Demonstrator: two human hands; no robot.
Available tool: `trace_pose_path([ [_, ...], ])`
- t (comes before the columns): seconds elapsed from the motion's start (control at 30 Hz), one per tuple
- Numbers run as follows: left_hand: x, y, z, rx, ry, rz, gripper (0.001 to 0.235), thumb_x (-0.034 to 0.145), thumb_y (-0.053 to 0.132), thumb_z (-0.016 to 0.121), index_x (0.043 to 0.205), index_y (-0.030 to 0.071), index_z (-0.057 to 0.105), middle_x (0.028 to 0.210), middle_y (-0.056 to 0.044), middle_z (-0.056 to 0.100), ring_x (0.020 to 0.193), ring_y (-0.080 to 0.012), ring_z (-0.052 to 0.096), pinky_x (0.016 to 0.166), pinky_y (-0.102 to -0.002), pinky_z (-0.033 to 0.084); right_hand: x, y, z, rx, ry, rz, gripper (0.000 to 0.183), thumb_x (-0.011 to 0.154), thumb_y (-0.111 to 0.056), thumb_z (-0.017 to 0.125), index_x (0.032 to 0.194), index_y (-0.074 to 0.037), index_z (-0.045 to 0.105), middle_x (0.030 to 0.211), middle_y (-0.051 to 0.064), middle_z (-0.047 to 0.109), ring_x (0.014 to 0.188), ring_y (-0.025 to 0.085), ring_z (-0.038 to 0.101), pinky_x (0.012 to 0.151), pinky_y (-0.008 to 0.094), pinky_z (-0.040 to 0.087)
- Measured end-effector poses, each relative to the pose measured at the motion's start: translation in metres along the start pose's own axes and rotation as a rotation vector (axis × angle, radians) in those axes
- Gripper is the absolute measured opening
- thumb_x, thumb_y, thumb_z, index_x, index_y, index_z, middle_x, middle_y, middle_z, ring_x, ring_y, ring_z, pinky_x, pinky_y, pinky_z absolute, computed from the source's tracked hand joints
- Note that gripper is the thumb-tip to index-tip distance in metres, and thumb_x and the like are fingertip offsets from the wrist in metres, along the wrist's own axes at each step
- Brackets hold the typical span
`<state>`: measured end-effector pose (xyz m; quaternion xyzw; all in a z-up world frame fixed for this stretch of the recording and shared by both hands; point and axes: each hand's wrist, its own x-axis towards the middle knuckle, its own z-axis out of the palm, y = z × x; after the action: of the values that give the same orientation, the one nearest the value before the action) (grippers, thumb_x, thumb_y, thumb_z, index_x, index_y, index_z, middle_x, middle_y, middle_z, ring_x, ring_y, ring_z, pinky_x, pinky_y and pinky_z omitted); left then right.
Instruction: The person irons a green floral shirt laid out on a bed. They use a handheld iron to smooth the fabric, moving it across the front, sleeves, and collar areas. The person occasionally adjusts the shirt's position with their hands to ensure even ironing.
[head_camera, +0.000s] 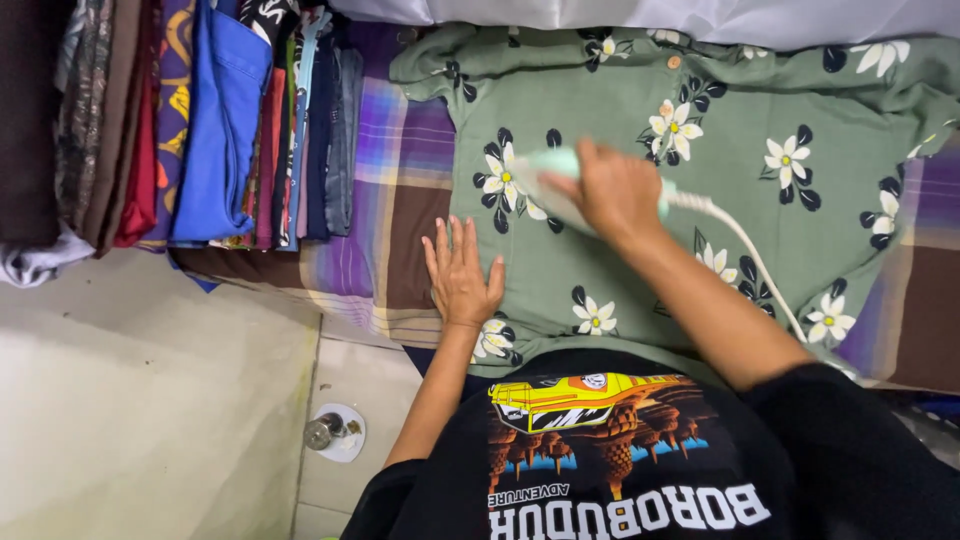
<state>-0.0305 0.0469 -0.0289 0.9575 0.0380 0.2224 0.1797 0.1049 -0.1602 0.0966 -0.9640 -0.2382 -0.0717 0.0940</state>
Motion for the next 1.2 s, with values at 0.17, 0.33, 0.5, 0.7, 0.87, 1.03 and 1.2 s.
trace_pose_path([
  [0.17, 0.002, 0.005, -0.01, -0.02, -0.055, 0.021, 0.068, 0.092, 0.038, 0.061, 0.148, 0.001, 0.052, 0.157, -0.024, 0.045, 0.152, -0.0456, 0.031, 0.126, -0.064, 0.019, 0.087, 0.009, 0.068, -0.111, -0.024, 0.253, 0.066, 0.096, -0.075, 0.067, 0.098, -0.01, 0.058, 0.072, 0.008, 0.073, 0.062, 0.037, 0.071, 0.045, 0.048, 0.048],
  [0.33, 0.002, 0.006, -0.012, -0.014, -0.047, 0.016, 0.068, 0.09, 0.038, 0.061, 0.146, 0.001, 0.054, 0.154, -0.025, 0.049, 0.15, -0.0448, 0.034, 0.125, -0.063, 0.02, 0.092, 0.006, 0.052, -0.01, -0.14, 0.256, 0.063, 0.099, -0.066, 0.069, 0.1, -0.005, 0.056, 0.083, 0.017, 0.074, 0.075, 0.045, 0.069, 0.056, 0.053, 0.048],
  [0.5, 0.001, 0.002, -0.005, 0.016, 0.021, 0.007, 0.068, 0.08, 0.041, 0.067, 0.138, 0.004, 0.064, 0.146, -0.023, 0.059, 0.144, -0.0428, 0.045, 0.123, -0.061, 0.022, 0.015, -0.003, -0.004, 0.126, -0.174, 0.131, 0.062, 0.099, -0.065, 0.062, 0.105, -0.003, 0.067, 0.083, 0.024, 0.073, 0.085, 0.048, 0.074, 0.071, 0.06, 0.055],
  [0.7, 0.001, 0.001, -0.016, -0.005, 0.001, 0.034, 0.068, 0.083, 0.042, 0.067, 0.139, 0.004, 0.063, 0.146, -0.024, 0.058, 0.144, -0.0433, 0.045, 0.123, -0.061, 0.022, -0.106, -0.002, -0.081, 0.053, -0.515, 0.138, 0.055, 0.096, -0.06, 0.057, 0.107, -0.007, 0.066, 0.083, 0.025, 0.074, 0.086, 0.048, 0.075, 0.076, 0.057, 0.056],
  [0.87, -0.019, -0.016, -0.034, 0.054, -0.032, 0.083, 0.064, 0.089, 0.045, 0.066, 0.143, 0.011, 0.061, 0.153, -0.016, 0.053, 0.146, -0.041, 0.042, 0.121, -0.062, 0.021, -0.168, 0.02, -0.111, -0.046, -0.616, 0.16, 0.043, 0.093, -0.055, 0.061, 0.104, -0.014, 0.067, 0.078, 0.013, 0.077, 0.082, 0.032, 0.079, 0.074, 0.04, 0.062],
  [1.03, -0.036, -0.031, -0.035, 0.057, -0.027, 0.043, 0.065, 0.094, 0.05, 0.06, 0.148, 0.015, 0.057, 0.159, -0.016, 0.047, 0.149, -0.0434, 0.035, 0.121, -0.064, 0.017, -0.143, 0.017, -0.113, 0.047, -0.557, 0.257, 0.049, 0.097, -0.058, 0.059, 0.097, -0.01, 0.068, 0.071, 0.013, 0.075, 0.073, 0.032, 0.077, 0.068, 0.04, 0.059],
  [1.2, -0.036, -0.03, -0.04, 0.057, -0.028, 0.041, 0.064, 0.095, 0.051, 0.061, 0.148, 0.016, 0.058, 0.16, -0.018, 0.045, 0.15, -0.0444, 0.032, 0.121, -0.065, 0.015, -0.045, 0.024, -0.075, -0.013, -0.371, 0.147, 0.061, 0.103, -0.065, 0.054, 0.095, -0.006, 0.066, 0.07, 0.015, 0.069, 0.068, 0.034, 0.073, 0.061, 0.045, 0.054],
])
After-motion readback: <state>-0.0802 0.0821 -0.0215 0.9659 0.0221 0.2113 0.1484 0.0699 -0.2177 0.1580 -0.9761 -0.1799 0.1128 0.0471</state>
